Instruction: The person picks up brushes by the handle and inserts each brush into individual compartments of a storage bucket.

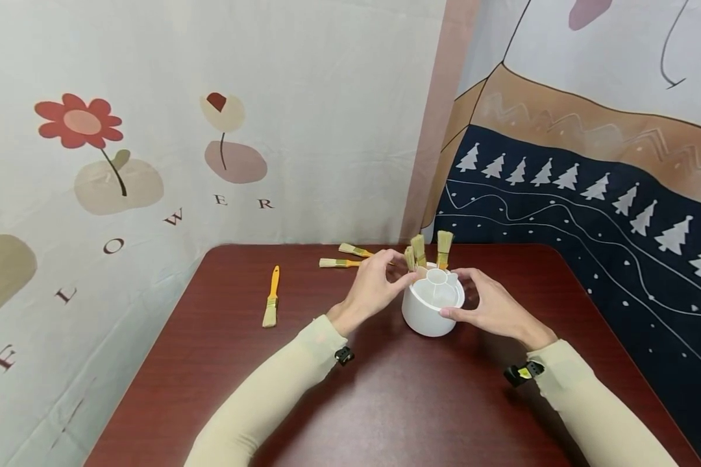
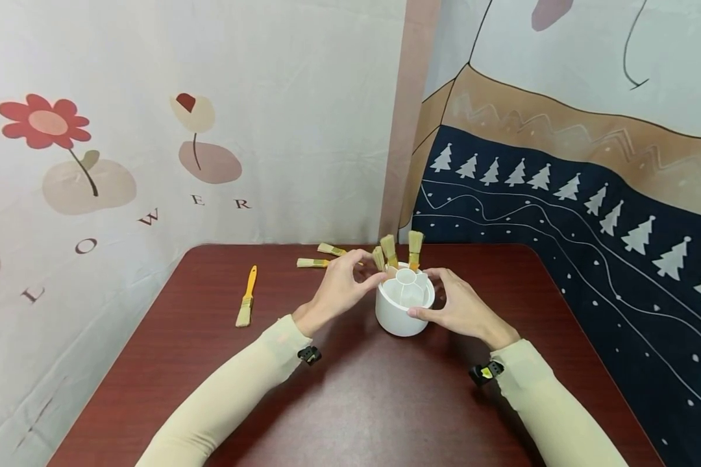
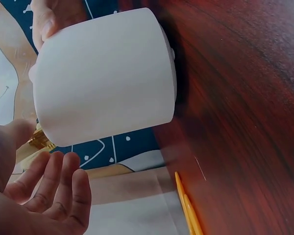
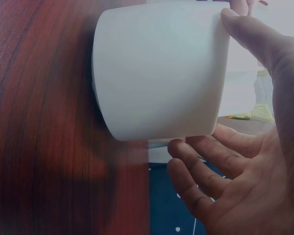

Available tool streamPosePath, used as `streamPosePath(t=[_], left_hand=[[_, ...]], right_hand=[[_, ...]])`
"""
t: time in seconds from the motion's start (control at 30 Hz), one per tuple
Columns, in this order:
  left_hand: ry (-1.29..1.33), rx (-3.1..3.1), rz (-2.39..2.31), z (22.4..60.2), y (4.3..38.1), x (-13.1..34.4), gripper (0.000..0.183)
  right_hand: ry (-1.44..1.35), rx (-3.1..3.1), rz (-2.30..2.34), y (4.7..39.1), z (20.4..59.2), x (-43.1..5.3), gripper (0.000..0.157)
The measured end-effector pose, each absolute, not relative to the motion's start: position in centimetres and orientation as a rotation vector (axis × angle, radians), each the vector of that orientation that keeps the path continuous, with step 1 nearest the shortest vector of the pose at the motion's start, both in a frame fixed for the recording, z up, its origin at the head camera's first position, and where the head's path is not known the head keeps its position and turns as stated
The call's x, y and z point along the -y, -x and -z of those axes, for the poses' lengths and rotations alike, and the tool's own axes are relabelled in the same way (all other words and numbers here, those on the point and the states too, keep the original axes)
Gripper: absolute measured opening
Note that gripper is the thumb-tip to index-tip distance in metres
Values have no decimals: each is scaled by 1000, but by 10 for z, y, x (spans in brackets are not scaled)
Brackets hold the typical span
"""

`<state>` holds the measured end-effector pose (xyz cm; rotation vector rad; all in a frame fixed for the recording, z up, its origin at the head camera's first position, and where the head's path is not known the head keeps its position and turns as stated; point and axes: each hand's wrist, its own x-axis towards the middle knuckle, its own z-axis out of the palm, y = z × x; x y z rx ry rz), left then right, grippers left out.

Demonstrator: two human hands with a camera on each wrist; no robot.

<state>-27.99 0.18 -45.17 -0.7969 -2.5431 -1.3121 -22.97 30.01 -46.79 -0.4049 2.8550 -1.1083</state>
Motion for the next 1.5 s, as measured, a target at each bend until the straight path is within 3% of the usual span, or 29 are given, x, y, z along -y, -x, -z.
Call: streamPosePath(t=[0.37,1.5], left_hand=[[804,2550,1335,451,277,21,41],[637,2695,1094,465,287,113,30]], right_hand=[[374,-2882,1083,228,468,-298,102],[312,-2961,996,220,466,-284,107]])
